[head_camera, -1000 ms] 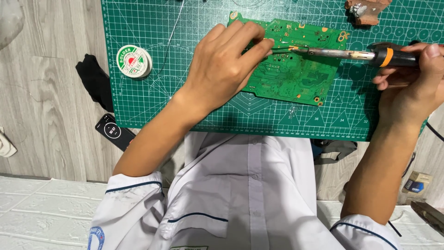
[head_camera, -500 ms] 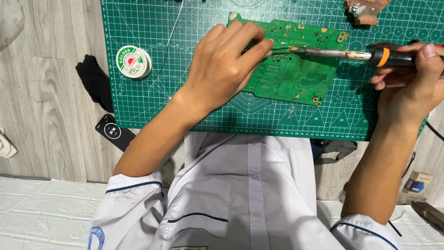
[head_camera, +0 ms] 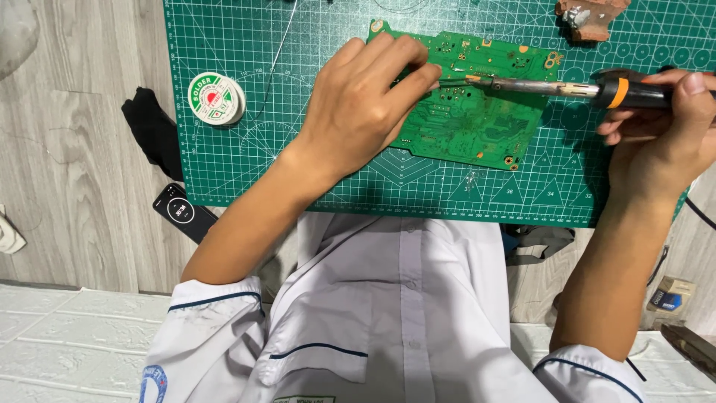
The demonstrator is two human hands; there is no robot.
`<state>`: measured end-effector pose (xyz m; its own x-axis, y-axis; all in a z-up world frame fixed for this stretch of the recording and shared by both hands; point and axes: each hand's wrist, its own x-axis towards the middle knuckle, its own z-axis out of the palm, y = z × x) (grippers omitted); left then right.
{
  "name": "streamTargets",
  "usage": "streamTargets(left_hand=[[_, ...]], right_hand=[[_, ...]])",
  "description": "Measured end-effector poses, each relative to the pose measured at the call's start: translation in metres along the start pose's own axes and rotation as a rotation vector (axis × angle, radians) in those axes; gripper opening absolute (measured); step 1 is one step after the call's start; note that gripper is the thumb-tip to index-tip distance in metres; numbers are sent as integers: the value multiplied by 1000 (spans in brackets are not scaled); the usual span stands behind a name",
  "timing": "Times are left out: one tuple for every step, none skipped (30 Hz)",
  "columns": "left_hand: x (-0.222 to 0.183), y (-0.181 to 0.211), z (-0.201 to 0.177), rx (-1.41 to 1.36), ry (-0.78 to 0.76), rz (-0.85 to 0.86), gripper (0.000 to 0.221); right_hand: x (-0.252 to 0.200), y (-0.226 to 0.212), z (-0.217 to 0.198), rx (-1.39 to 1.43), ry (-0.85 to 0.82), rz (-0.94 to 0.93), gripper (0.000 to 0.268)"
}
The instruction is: Soldering components onto a circuit board using a soldering iron and solder wire
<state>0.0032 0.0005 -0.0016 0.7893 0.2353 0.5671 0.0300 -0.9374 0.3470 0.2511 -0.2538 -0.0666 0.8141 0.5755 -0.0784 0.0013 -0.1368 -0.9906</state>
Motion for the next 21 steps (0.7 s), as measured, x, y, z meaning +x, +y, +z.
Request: streamTargets(left_hand=[[0,0,0,-7,-5,3,6],[0,-1,-1,-13,-10,6,8],[0,-1,-2,-11,-6,6,8],[0,-1,-3,-16,-6,4,8],[0,-1,-4,-22,-7,2,8],[0,-2,-5,-20,-4,3,8],[0,-2,-5,-22,0,-1,9],[-1,-3,-5,-25,4,-4,10],[-1,-3,-5,-24,6,-2,10],[-1,-3,-6,-29,9,1,10],[0,-4,-5,-34,13,5,10],[0,-4,-7,-34,12,7,10],[1,-3,-7,-40,9,1,10],[1,-3,-8,-48,3,-6,11],[1,-4,-10,-49,1,-4,11],[2,-4,-11,-55,-3,-4,10],[2,-5,-13,-61,-7,-5,10],[2,-6,-13,-62,-11,-3,10],[1,-7,-13,-56,-14,-1,11],[0,-8,-14,-48,-16,-2,13],[0,-8,-16,-48,-22,-3,13]], right_hand=[[1,1,-1,2,12,11,36],[3,2,-2,5,25,19,39],[3,1,-2,5,23,16,39],[4,0,-1,33,60,33,40],[6,0,-1,62,98,50,42],[9,3,-6,63,97,47,42],[12,6,-11,103,78,63,38],[15,9,-17,144,60,79,35],[19,11,-22,144,60,76,35],[22,13,-27,103,-20,31,33],[26,15,-32,63,-100,-15,31],[33,20,-39,64,-98,-17,31],[40,25,-47,64,-39,27,34],[46,30,-54,64,22,73,38],[54,33,-59,65,24,74,38],[61,38,-63,-31,-11,15,39],[68,42,-68,-128,-47,-44,39],[75,46,-71,-126,-44,-41,39],[82,50,-74,-274,-101,-127,41],[89,54,-77,-423,-162,-211,44],[93,57,-77,-421,-163,-207,44]])
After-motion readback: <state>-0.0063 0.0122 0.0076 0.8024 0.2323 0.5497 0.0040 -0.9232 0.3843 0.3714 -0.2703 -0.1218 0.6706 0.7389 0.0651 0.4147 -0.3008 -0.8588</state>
